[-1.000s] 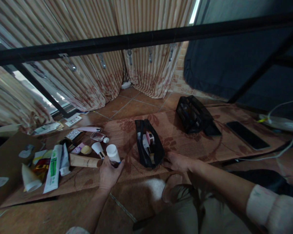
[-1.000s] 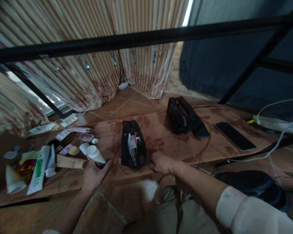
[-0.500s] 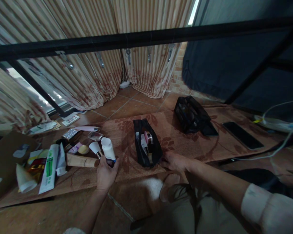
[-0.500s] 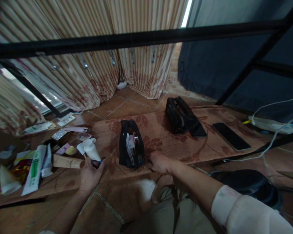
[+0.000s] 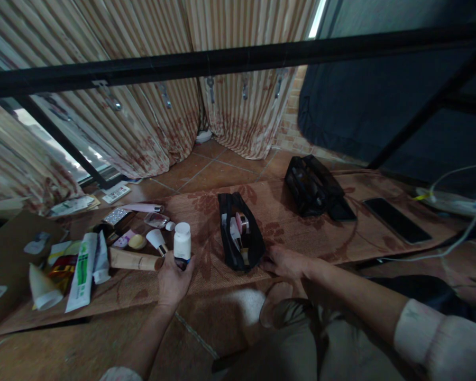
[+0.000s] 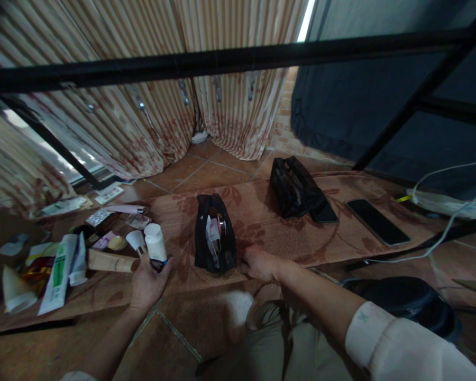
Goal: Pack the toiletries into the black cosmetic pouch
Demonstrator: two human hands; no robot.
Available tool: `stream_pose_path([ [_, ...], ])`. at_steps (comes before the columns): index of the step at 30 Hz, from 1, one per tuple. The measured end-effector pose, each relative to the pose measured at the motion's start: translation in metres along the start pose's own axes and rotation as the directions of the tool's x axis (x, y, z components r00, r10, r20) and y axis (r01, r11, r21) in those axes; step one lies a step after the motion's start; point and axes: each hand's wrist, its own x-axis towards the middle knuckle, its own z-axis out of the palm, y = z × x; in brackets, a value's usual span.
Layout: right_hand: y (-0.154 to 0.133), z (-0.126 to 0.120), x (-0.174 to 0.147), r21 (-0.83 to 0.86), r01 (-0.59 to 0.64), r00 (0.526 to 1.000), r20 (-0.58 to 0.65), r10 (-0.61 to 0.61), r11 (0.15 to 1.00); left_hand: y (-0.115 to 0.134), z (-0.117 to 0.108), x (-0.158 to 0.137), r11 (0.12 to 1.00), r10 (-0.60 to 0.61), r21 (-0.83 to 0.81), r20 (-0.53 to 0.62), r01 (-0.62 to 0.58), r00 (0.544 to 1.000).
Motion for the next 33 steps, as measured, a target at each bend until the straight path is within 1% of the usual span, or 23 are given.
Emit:
stream_pose_path([
  [6,0.0018,0.0024,0.001,0.021,0.025,1.0,0.001,-0.025,0.999,-0.0037,0.0017,0.0005,1.0,0.025,0.002,-0.013,-0.025,1.0],
  [12,0.0018,0.0024,0.0003,0.008,0.005,1.0,0.001,-0.005,1.0,-0.0046,0.0024,0.0002,0.999,0.044,-0.02,-0.024,-0.044,0.999],
  [16,-0.0002,0.0001,0.0,0.002,-0.002,1.0,0.017,0.002,1.0,-0.0037,0.0034,0.0006,0.999,0.039,-0.019,-0.034,-0.04,0.999],
  [19,-0.0015,-0.0009,-0.0002,-0.002,0.013,1.0,0.006,-0.013,1.0,-0.0024,0.0037,0.0007,0.999,0.037,-0.014,-0.046,-0.038,0.998],
  [27,-0.0037,-0.0028,-0.0017,-0.008,0.0,1.0,0.007,0.0,1.0,0.0037,0.0001,0.0,0.999,0.018,-0.041,-0.02,-0.018,1.0],
  [33,-0.0018,-0.0014,-0.0011,-0.026,0.011,1.0,0.02,-0.01,1.0,0.0006,0.0027,0.0,0.999,0.019,-0.032,-0.031,-0.02,0.999],
])
